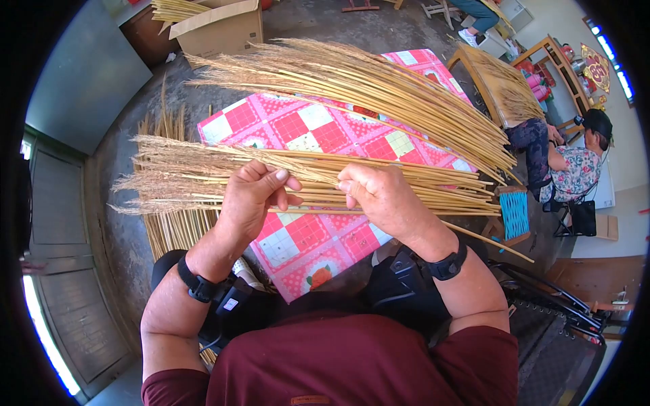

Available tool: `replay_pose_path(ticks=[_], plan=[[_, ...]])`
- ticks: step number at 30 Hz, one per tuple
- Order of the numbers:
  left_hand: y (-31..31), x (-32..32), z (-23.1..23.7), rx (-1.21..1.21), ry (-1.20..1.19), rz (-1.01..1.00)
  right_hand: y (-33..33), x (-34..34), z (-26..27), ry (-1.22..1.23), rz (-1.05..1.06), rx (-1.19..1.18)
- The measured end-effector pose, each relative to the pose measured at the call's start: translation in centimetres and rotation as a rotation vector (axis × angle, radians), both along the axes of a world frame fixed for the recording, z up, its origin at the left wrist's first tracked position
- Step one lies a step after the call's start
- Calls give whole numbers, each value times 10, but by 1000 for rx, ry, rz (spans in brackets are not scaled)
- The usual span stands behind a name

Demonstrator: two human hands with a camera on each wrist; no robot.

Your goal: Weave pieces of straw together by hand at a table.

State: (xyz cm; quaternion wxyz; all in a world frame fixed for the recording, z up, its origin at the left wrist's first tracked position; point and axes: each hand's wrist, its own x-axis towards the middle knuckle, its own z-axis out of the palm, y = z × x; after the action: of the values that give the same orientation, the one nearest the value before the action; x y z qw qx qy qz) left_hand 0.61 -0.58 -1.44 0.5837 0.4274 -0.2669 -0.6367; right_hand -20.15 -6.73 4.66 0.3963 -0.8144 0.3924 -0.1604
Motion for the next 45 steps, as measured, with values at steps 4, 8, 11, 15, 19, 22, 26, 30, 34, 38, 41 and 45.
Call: replay_pose_path(ticks=[4,8,11,15,19,22,26,30,34,38,41,45], plan=[[0,-1,2,7,-5,7,2,2,8,42,-29,54],[-1,-1,-1,22,9,-14,2,2,8,34,-25,63],[-2,3,-2,12,103,32,2,2,14,117,-38,93],[-15,41,-2,-87,125,282,-13,-10,5,66,-8,-251],[-23,80,4,-92,240,481,-37,-26,6,111,-77,-535],[-25,94,1,-133,247,536,-60,-34,3,75,-124,-767],[-28,115,-4,-208,254,568,-97,-43,-5,144,-147,-843],[-25,122,-2,-158,212,616,-120,-39,-23,188,-212,-801],[-20,113,-7,-111,24,414,-141,-35,-38,247,-267,-842],[-25,86,-16,-71,-685,156,-156,-28,-45,452,-266,-937],[-30,71,-40,-392,-1661,114,-154,-16,-44,537,-333,-950],[-35,59,-49,-162,-2046,-183,-156,-1,-45,580,-372,-917]])
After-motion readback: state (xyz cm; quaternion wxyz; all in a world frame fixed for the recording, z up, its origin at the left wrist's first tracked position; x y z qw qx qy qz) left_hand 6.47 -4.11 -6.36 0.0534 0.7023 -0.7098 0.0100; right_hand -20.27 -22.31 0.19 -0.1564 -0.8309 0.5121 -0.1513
